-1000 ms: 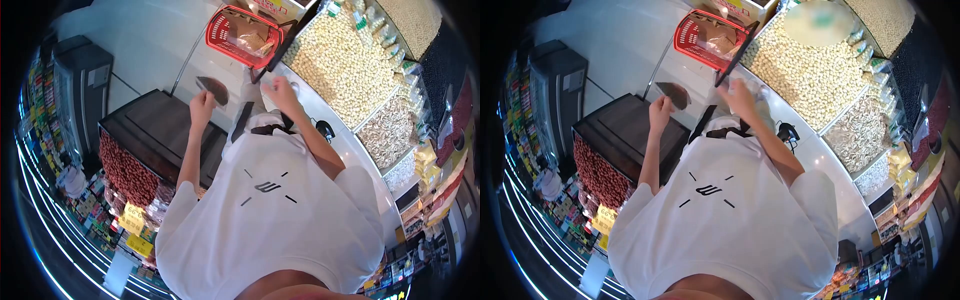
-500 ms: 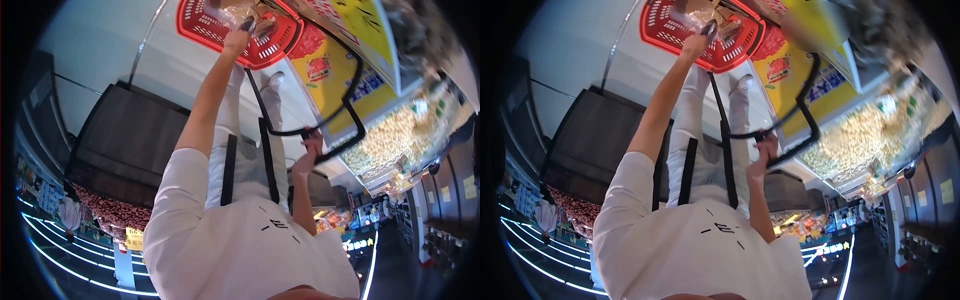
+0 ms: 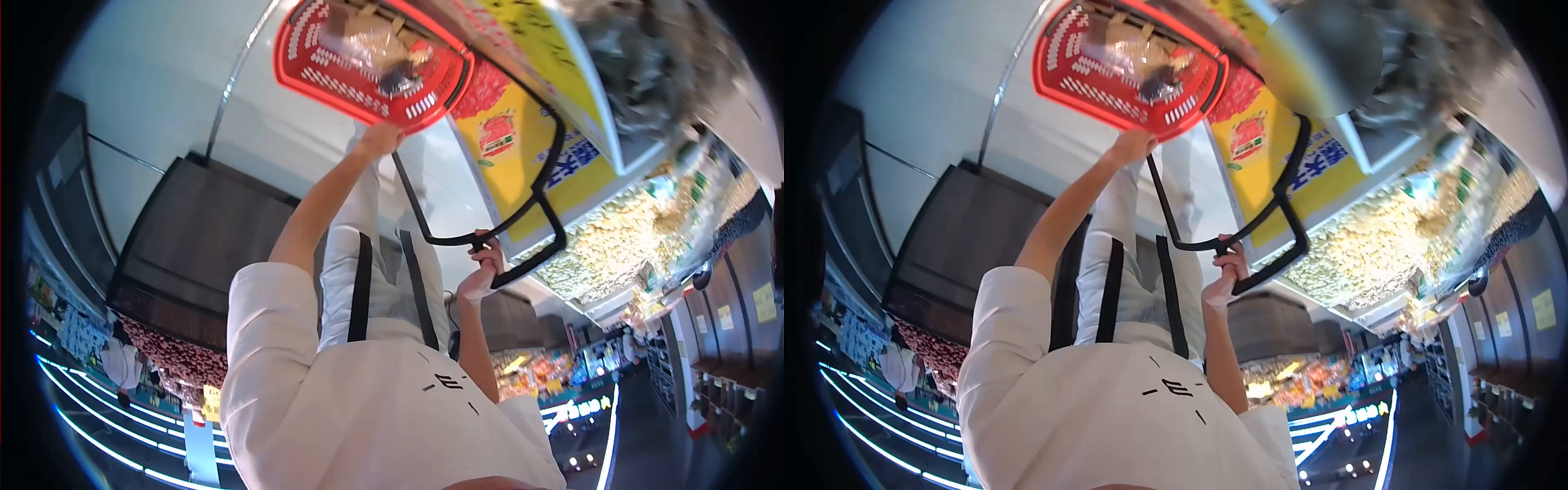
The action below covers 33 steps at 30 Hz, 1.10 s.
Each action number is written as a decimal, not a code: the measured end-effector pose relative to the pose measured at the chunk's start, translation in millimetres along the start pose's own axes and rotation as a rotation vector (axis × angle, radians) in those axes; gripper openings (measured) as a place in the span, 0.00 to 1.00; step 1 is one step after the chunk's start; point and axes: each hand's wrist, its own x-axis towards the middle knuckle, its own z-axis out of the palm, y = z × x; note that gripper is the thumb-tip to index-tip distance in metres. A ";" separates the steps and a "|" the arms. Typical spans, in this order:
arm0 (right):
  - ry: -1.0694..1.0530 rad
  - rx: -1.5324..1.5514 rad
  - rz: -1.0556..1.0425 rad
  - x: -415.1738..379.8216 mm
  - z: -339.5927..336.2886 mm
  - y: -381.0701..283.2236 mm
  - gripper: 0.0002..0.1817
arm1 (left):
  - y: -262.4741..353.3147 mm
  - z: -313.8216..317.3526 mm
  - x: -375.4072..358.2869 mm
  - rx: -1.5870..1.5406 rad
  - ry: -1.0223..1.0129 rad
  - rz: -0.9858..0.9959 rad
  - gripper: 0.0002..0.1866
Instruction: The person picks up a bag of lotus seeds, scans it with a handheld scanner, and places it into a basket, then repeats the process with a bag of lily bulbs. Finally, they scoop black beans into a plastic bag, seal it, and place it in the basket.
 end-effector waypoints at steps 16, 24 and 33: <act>-0.485 -0.246 -0.487 -19.7 5.1 42.4 0.23 | 352.1 -111.0 -182.2 -0.161 0.521 0.063 0.15; -1.172 -0.573 -0.554 -21.7 -44.6 42.8 0.25 | 311.4 -29.0 -209.9 -0.117 0.659 -0.140 0.14; -1.173 -0.082 0.011 -55.0 -152.4 111.6 0.18 | 231.7 -35.4 -305.4 0.010 0.760 -0.137 0.07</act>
